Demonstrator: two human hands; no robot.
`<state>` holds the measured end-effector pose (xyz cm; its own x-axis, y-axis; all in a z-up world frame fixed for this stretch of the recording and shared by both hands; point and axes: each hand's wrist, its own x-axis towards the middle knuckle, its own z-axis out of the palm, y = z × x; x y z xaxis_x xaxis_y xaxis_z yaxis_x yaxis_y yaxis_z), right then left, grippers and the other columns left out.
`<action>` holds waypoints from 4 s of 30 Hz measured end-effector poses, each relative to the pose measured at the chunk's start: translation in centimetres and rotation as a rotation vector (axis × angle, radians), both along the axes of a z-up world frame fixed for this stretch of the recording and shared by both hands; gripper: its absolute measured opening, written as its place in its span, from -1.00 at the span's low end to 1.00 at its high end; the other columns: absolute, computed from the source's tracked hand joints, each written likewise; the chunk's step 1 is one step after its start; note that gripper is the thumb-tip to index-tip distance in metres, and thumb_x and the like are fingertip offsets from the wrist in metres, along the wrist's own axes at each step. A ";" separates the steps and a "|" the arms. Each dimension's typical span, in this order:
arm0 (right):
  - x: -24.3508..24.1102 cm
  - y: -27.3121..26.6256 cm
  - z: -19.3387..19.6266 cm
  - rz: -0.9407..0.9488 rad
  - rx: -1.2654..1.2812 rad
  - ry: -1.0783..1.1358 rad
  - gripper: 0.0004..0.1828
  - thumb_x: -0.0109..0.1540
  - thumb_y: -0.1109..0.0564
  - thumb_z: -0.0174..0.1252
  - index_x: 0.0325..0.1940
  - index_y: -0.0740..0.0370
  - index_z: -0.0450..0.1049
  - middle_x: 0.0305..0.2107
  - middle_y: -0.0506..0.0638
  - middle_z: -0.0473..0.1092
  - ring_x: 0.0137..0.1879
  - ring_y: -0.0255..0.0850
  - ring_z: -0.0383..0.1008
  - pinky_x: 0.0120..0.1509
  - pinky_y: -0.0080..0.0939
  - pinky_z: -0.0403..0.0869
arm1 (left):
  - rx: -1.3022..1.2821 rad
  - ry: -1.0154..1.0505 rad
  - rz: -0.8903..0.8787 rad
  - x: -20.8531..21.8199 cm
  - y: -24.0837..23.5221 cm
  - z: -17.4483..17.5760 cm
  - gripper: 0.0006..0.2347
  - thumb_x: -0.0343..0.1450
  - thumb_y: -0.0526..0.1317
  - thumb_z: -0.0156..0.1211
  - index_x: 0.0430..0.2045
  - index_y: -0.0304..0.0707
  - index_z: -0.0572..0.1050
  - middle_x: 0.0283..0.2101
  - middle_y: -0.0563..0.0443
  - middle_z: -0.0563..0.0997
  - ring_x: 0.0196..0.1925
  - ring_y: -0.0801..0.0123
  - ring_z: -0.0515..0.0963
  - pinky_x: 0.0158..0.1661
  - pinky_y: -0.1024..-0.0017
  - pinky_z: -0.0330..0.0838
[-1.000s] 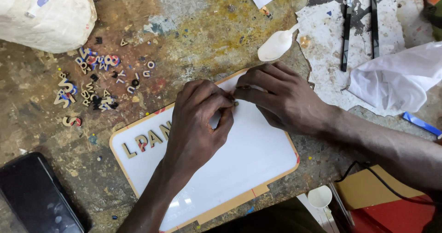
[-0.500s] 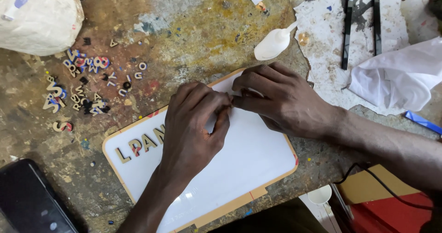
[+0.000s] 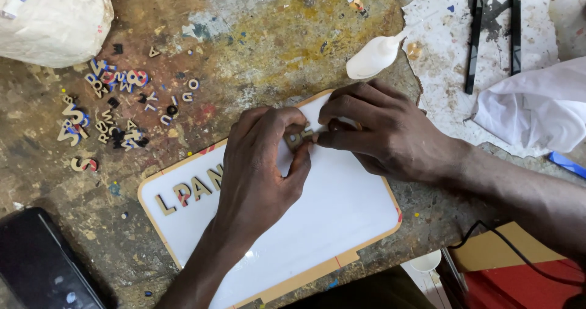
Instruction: Gluing wooden letters onto a board to create a sign
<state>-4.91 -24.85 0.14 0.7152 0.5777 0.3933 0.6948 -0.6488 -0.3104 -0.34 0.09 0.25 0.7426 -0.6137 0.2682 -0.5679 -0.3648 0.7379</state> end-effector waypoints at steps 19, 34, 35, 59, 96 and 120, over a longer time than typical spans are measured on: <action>0.4 -0.2 -0.4 0.047 0.001 -0.047 -0.71 0.59 0.21 -0.04 0.10 0.16 0.64 0.04 0.10 0.50 0.06 0.14 0.51 0.04 0.11 0.43 | -0.028 -0.060 0.012 -0.4 0.1 -0.7 -0.74 0.40 -0.43 0.29 -0.05 -0.23 0.48 -0.10 0.03 0.66 0.01 0.05 0.53 0.07 0.15 0.41; 0.0 -0.8 -1.3 0.042 -0.089 -0.014 -0.64 0.61 0.09 -0.15 0.22 0.12 0.59 0.12 0.13 0.45 0.12 0.18 0.45 0.08 0.16 0.43 | -0.041 -0.071 0.017 -0.3 0.0 -0.9 -0.80 0.44 -0.40 0.30 -0.09 -0.25 0.49 -0.08 0.02 0.67 0.01 0.06 0.53 0.10 0.18 0.41; 0.1 -0.9 -1.4 0.037 -0.075 -0.013 -0.59 0.62 0.08 -0.22 0.26 0.11 0.58 0.13 0.13 0.46 0.12 0.18 0.45 0.11 0.16 0.44 | -0.042 -0.061 0.021 -0.2 0.0 -0.9 -0.81 0.46 -0.37 0.32 -0.09 -0.23 0.50 -0.10 0.03 0.67 0.00 0.07 0.53 0.08 0.17 0.41; -0.3 -0.3 -0.8 -0.001 -0.034 -0.033 -0.77 0.56 0.15 0.00 0.18 0.11 0.56 0.09 0.11 0.47 0.07 0.16 0.49 0.09 0.15 0.47 | -0.050 -0.060 0.008 -0.1 0.0 -1.0 -0.78 0.42 -0.40 0.29 -0.10 -0.22 0.49 -0.09 0.04 0.68 0.00 0.07 0.53 0.05 0.16 0.42; 0.0 1.2 -0.7 -0.041 0.070 -0.203 -0.79 0.45 0.34 0.16 -0.22 0.13 0.57 -0.16 0.16 0.50 -0.02 0.22 0.59 -0.13 0.08 0.45 | -0.147 0.047 0.073 -0.2 1.1 -1.3 -0.75 0.55 -0.34 0.25 0.14 -0.14 0.54 -0.06 -0.08 0.68 0.13 -0.10 0.71 0.10 0.00 0.66; -0.5 -0.6 -0.9 -0.009 -0.015 -0.006 -0.73 0.54 0.16 0.05 0.27 0.17 0.59 0.12 0.12 0.50 0.18 0.17 0.51 0.18 0.18 0.51 | -0.162 -0.081 -0.059 -0.1 0.7 0.5 -0.90 0.57 -0.51 0.03 -0.26 -0.38 0.49 -0.10 -0.11 0.59 -0.05 0.04 0.53 0.04 0.15 0.44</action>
<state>-5.44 -25.47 -0.74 0.7181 0.5772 0.3887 0.6906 -0.6598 -0.2962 -0.45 0.78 0.75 0.6782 -0.5998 0.4246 -0.6450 -0.2090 0.7350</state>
